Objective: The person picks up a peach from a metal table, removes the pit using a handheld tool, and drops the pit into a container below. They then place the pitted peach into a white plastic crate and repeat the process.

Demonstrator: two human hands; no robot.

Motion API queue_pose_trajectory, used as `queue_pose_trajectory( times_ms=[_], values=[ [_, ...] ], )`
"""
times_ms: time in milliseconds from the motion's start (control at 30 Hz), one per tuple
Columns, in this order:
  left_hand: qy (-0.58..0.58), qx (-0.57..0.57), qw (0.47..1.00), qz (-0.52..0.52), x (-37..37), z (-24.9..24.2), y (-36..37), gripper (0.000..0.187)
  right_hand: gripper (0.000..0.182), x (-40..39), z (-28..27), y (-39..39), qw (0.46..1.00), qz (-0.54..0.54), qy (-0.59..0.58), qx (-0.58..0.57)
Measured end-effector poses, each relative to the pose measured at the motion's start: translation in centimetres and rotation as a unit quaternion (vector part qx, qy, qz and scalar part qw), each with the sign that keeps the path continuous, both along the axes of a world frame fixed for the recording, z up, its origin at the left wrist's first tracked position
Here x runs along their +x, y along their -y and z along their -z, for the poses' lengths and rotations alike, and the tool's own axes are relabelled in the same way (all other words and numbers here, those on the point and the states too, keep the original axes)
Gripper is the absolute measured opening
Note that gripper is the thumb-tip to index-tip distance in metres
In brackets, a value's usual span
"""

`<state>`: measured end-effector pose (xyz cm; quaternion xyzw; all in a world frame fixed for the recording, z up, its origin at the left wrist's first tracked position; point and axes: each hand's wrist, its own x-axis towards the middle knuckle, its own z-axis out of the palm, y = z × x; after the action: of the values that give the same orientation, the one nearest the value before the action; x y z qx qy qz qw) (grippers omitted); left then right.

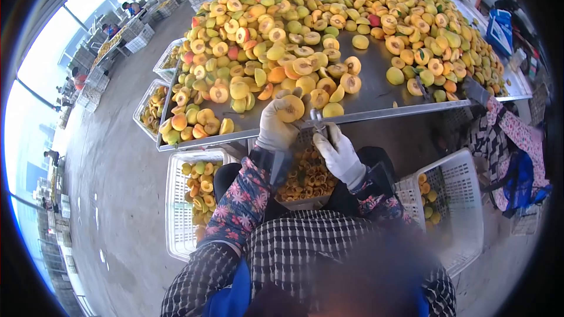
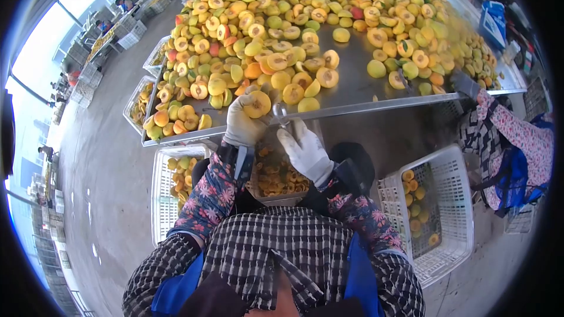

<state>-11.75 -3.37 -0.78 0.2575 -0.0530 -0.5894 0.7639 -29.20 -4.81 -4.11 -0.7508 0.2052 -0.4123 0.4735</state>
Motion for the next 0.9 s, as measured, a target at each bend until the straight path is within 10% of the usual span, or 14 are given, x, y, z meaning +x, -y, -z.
queue_pose_trajectory(
  times_ms=[567,900],
  values=[
    [0.288,0.088,0.953,-0.026,-1.3,-1.2,-2.3,0.066,0.039,1.1,-2.2,0.0,0.934,0.015,-0.312,-0.171],
    [0.446,0.171,0.875,0.078,-0.4,-1.9,-2.9,0.061,0.033,1.2,-2.6,-0.6,0.981,-0.088,-0.17,-0.036]
  ],
)
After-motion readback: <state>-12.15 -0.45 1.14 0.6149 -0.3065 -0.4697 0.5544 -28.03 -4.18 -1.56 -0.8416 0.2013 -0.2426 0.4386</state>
